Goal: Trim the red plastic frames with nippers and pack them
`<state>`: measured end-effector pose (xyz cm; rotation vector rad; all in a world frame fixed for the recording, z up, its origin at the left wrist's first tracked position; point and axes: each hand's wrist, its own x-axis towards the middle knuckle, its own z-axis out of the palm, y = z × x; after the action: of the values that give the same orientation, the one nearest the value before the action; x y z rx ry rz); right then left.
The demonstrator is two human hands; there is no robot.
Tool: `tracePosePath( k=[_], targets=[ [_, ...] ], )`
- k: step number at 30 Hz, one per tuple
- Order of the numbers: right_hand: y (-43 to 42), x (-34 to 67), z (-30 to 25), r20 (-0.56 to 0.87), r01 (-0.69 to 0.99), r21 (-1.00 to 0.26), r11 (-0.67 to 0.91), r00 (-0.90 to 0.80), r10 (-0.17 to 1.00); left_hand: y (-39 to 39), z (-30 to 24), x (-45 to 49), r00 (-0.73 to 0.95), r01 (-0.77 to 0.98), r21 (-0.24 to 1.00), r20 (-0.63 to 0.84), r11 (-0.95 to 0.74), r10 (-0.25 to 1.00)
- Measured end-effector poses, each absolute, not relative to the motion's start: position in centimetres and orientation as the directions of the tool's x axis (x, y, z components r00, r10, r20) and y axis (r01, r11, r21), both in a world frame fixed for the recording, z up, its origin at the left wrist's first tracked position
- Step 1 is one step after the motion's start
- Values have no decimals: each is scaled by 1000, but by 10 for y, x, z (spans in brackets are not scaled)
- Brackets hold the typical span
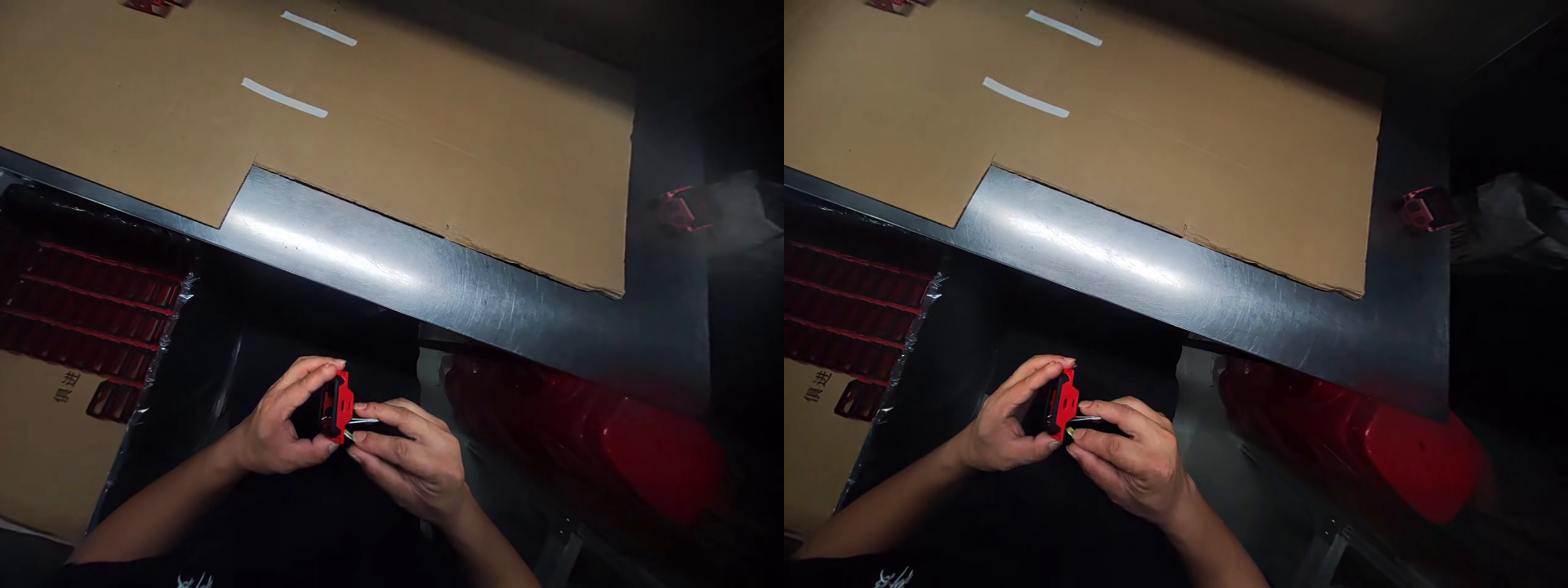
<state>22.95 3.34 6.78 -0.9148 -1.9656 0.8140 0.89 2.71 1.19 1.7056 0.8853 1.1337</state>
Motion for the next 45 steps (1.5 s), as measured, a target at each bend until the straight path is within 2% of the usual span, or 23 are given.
tracePosePath(
  k=[10, 23, 30, 35, 38, 41, 45],
  targets=[
    [34, 228, 67, 387, 314, -786, 533, -424, 819, 26, 10, 6, 330, 105, 932, 297, -347, 896],
    [36, 228, 70, 276, 336, -818, 466, -481, 832, 33, 12, -1, 411, 134, 902, 326, -410, 851],
    [32, 224, 72, 270, 362, -807, 466, -475, 837, 31, 10, -2, 417, 141, 906, 311, -399, 854],
    [30, 222, 75, 283, 392, -767, 507, -504, 816, 30, 11, -3, 399, 139, 913, 303, -384, 865],
    [28, 220, 75, 308, 464, -671, 578, -535, 787, 27, 7, -4, 369, 135, 934, 262, -330, 892],
    [30, 222, 77, 349, 531, -583, 615, -520, 780, 20, 0, -3, 307, 41, 971, 214, -237, 927],
    [51, 240, 80, 447, 551, -626, 552, -326, 833, 13, -5, 2, 226, -296, 955, 94, -24, 970]
  ],
)
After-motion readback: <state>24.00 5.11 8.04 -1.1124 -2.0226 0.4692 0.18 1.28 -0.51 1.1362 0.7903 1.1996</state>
